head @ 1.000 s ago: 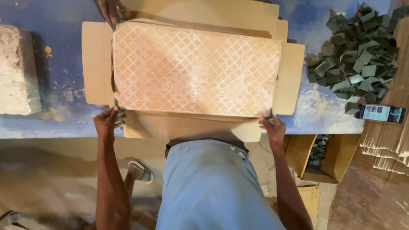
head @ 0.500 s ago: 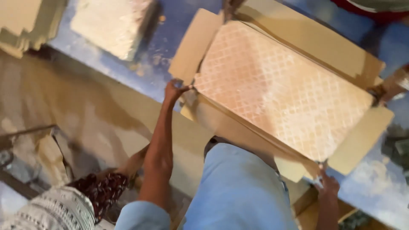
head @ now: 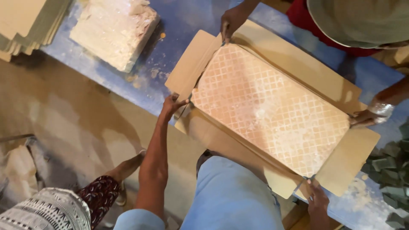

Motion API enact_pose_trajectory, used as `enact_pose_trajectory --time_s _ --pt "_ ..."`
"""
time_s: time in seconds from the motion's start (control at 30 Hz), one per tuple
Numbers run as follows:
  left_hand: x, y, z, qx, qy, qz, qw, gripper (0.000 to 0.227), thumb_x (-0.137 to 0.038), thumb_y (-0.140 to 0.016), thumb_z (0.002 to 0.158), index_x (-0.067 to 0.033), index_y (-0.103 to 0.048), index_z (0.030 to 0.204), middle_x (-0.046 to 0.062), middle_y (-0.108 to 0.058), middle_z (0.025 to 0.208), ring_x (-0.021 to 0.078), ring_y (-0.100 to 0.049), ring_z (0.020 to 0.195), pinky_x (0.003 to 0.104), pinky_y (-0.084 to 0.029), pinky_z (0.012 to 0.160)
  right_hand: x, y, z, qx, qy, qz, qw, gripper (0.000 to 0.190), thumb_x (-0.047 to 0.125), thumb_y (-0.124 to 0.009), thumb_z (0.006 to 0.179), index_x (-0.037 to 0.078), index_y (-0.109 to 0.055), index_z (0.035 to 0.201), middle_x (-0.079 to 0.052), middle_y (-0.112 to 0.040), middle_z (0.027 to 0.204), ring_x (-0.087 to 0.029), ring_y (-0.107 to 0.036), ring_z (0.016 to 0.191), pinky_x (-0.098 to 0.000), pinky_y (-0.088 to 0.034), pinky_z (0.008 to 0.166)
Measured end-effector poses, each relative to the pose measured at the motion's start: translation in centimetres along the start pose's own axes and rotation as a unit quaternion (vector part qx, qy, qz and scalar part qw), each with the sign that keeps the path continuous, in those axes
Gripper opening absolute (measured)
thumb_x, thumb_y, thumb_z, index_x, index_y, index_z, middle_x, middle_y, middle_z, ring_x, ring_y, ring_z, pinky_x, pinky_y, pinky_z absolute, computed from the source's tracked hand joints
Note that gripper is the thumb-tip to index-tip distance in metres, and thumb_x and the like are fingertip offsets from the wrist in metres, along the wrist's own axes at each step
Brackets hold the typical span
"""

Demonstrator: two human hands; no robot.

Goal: The person packs a large patterned tile into an open cardboard box on a workbench, pressing it down and folding the box flaps around it, then adjusts the box position on the table. Other people nearby assist with the box and surrounding items.

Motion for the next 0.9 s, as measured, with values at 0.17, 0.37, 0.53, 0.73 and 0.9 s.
enact_pose_trajectory --time_s 0.17,0.37,0.53,0.73,0.9 --pt "1.0 -0.1 0.7 0.006 -0.010 0.008 1.000 0.092 -0.045 -0.097 0.068 0.0108 -0.061 0.131 0.026 -0.063 0.134 0.0335 -0.061 0.125 0.041 -0.049 0.104 -2.9 0.4 3.4 0.026 0.006 0.086 0.996 0.055 0.021 -0.089 0.087 0.004 -0.063 0.132 -0.006 -0.057 0.114 -0.021 -0.053 0.096 -0.0346 -0.041 0.072" --pt "-0.6 0.2 0.1 0.018 0.026 0.018 0.999 0.093 -0.047 -0.094 0.065 0.0106 -0.062 0.131 0.027 -0.067 0.132 0.0348 -0.066 0.124 0.041 -0.052 0.104 1.5 -0.4 -0.1 0.005 -0.009 0.101 0.995 0.049 0.014 -0.087 0.082 0.005 -0.060 0.121 -0.002 -0.061 0.102 -0.017 -0.062 0.095 -0.0339 -0.047 0.066" --pt "-0.5 0.3 0.3 0.016 0.038 0.040 0.998 0.097 -0.047 -0.095 0.065 0.0094 -0.059 0.135 0.028 -0.063 0.135 0.0365 -0.063 0.126 0.042 -0.050 0.106 1.6 -0.3 -0.1 0.036 0.041 0.096 0.994 0.047 0.010 -0.087 0.081 -0.001 -0.061 0.118 -0.004 -0.065 0.099 -0.019 -0.065 0.088 -0.0340 -0.052 0.066" --pt "-0.5 0.3 0.2 0.020 0.035 0.038 0.998 0.099 -0.049 -0.095 0.066 0.0094 -0.057 0.136 0.028 -0.063 0.134 0.0369 -0.062 0.124 0.043 -0.049 0.106 2.9 -1.1 0.6 0.061 0.088 0.050 0.993 0.040 0.005 -0.081 0.082 -0.007 -0.061 0.114 -0.010 -0.070 0.098 -0.025 -0.070 0.085 -0.0402 -0.062 0.069" --pt "-0.7 0.3 -0.4 0.003 -0.008 0.072 0.997 0.072 -0.047 -0.093 0.071 0.0047 -0.074 0.118 0.022 -0.078 0.111 0.0342 -0.074 0.103 0.043 -0.059 0.091 2.5 -2.1 1.1 0.144 0.196 0.022 0.970 0.048 -0.001 -0.069 0.088 -0.007 -0.047 0.130 -0.021 -0.059 0.114 -0.034 -0.072 0.082 -0.0460 -0.066 0.069"
Point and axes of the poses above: each hand's wrist, its own z-axis towards the middle knuckle, its own y-axis out of the back of the hand, x = y × z, the point moved 1 cm from there along z, towards the middle knuckle
